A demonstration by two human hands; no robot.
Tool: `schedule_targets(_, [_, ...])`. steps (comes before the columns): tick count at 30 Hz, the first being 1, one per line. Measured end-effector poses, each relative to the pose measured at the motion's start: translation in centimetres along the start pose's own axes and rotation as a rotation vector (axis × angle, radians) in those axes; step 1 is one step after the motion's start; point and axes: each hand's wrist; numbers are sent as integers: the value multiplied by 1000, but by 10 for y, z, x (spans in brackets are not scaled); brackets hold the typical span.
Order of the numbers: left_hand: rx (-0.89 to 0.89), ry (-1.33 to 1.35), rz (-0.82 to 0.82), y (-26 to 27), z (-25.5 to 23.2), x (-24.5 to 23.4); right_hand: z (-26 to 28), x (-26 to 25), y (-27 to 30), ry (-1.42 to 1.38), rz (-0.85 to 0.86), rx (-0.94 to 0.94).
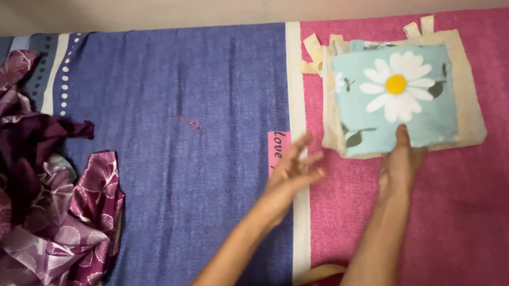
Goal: The person folds several pieces of bedding on a bed. They first fold a cream-colored top, then a light blue daisy-patterned sheet, and finally a purple patterned sheet, stacking each folded item on the bed.
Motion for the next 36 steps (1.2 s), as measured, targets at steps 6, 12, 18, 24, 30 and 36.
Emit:
schedule_targets(6, [-176, 25, 18, 41, 4, -20, -24, -10, -1, 213, -268, -330])
schedule_targets(12, [-140, -69, -92, 118, -38, -95, -59, 63, 89, 753, -64, -683])
schedule_targets(18, [70, -638, -325, 224, -103, -177, -129, 143, 223, 984, 526, -511])
schedule_targets(24, [247, -1587, -744, 274, -157, -240, -171, 140, 255, 1154, 757, -497])
schedule_targets(30, [99, -1790, -1069, 291, -189, -296, -198, 132, 260, 1303, 840, -455])
schedule_targets(36, [119, -1634, -1448, 302, -192, -355, -226, 137, 290, 1309, 917, -363])
Point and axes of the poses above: each hand's wrist, its own y-axis away from the middle knuckle, its own x-axis out of the palm, z = x × y, and after that the axes turned 12 degrees about x, right-handed
